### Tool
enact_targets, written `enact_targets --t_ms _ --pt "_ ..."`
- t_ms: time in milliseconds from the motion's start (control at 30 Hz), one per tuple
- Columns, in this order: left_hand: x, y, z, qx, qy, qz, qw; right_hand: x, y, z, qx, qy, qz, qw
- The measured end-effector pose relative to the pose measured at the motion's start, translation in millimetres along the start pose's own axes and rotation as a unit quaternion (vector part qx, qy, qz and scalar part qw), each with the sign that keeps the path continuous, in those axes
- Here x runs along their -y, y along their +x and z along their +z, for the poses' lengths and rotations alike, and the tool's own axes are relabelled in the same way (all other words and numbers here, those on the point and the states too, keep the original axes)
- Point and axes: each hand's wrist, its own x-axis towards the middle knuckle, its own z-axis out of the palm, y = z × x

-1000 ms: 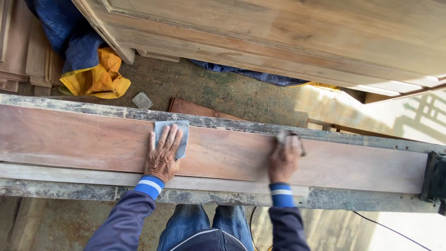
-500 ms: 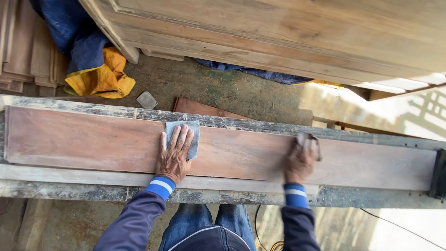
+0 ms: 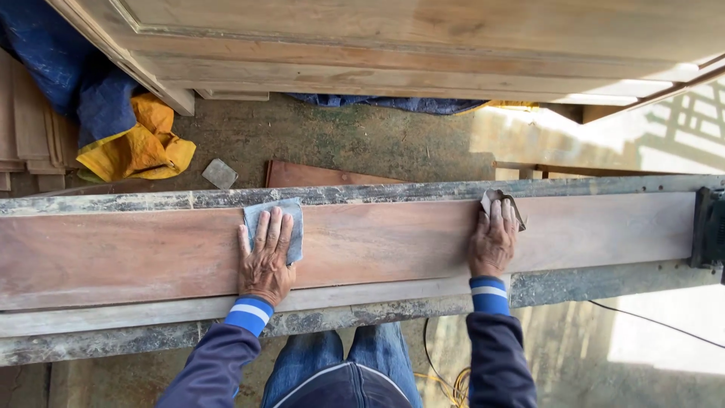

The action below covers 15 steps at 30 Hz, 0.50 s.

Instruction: Sanding a long wooden plank using sandpaper and an electric power sander.

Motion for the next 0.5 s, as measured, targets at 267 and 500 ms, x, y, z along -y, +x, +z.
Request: enact_targets --t_ms 267,500 --pt "2 0 2 0.000 -0.006 0.002 1.000 174 -76 -76 0.077 0.286 -0.087 0.951" --pt "5 -1 6 0.003 -0.007 0.005 1.000 -13 -104 -46 -0.018 0.088 0.118 0.989"
